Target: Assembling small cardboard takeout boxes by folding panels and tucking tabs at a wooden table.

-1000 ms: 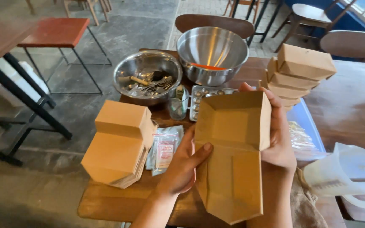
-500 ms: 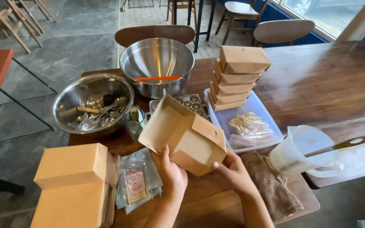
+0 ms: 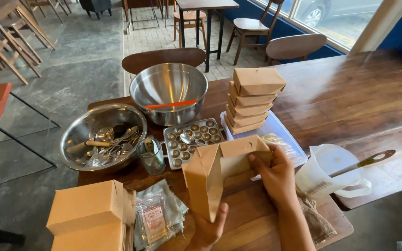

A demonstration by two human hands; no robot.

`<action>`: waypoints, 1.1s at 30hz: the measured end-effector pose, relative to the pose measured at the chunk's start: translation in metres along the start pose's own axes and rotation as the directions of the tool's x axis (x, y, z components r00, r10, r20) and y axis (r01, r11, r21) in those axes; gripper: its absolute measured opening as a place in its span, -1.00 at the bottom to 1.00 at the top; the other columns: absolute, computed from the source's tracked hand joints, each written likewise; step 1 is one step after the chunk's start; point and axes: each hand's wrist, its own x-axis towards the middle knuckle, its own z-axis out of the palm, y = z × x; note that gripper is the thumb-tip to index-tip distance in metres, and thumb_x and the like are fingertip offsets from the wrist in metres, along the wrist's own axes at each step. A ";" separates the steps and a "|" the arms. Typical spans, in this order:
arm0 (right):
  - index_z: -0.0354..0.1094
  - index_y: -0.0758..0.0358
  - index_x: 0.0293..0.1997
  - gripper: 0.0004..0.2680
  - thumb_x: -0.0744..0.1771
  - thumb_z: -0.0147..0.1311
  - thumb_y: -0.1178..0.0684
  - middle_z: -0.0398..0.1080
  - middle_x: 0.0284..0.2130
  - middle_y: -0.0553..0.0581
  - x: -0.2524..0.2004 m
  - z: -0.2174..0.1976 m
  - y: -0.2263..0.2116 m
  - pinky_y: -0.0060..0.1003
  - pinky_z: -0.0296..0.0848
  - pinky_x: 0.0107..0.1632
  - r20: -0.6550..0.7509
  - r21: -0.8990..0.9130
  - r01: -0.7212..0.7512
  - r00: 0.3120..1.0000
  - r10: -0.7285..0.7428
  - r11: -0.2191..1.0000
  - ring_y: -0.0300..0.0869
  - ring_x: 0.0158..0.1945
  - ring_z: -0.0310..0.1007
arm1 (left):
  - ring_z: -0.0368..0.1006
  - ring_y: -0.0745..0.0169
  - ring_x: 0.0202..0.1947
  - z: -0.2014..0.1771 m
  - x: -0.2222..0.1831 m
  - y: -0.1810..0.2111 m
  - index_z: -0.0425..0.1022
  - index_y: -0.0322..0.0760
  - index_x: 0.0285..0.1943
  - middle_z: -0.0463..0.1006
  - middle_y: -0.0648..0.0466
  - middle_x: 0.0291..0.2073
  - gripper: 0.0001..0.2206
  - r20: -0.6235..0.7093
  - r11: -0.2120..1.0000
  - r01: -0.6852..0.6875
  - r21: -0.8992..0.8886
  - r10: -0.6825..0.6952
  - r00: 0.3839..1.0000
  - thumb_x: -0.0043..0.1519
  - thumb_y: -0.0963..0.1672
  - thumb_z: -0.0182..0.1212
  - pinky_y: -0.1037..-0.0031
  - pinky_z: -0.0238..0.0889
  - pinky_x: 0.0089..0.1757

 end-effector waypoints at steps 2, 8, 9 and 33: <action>0.43 0.30 0.00 -0.79 0.30 0.24 0.12 0.52 -0.31 0.09 0.014 0.000 -0.007 -0.36 0.50 -0.29 -0.001 0.003 0.104 0.995 -0.104 0.995 -0.27 -0.29 0.43 | 0.36 0.02 0.15 0.001 0.014 0.031 -0.03 -0.39 0.41 0.32 -0.15 0.14 -0.18 0.089 0.989 -0.141 0.043 0.136 0.987 0.08 -0.02 0.44 0.31 0.25 0.16; 0.36 0.19 -0.24 -0.85 0.27 0.32 0.12 0.34 -0.46 -0.07 0.026 -0.001 -0.033 -0.48 0.35 -0.34 0.004 0.197 0.274 0.960 -0.280 0.941 -0.37 -0.37 0.30 | 0.51 0.03 -0.09 -0.026 0.043 0.053 -0.03 -0.53 0.42 0.44 -0.16 -0.04 -0.37 0.259 0.926 -0.363 0.103 0.327 0.909 0.11 -0.29 0.04 0.35 0.50 -0.05; 0.34 0.12 -0.32 -0.83 0.24 0.36 0.07 0.29 -0.50 -0.13 0.030 -0.001 -0.034 -0.49 0.26 -0.39 0.022 0.191 0.283 0.956 -0.293 0.940 -0.40 -0.40 0.24 | 0.49 0.05 -0.08 -0.031 0.048 0.053 0.08 -0.50 0.36 0.46 -0.15 -0.03 -0.45 0.173 0.953 -0.301 0.039 0.290 0.941 0.14 -0.24 0.06 0.35 0.46 -0.06; 0.54 0.14 -0.30 -0.86 0.20 0.43 0.09 0.59 -0.41 -0.06 0.013 0.028 -0.045 -0.45 0.41 -0.20 0.532 -0.230 0.324 0.831 -0.160 0.918 -0.34 -0.30 0.49 | 0.45 0.28 -0.46 -0.002 0.093 0.212 0.39 -0.35 0.10 0.39 0.02 -0.11 -0.77 0.427 0.769 -0.330 0.548 0.082 0.901 0.28 -0.20 0.19 0.35 0.39 -0.25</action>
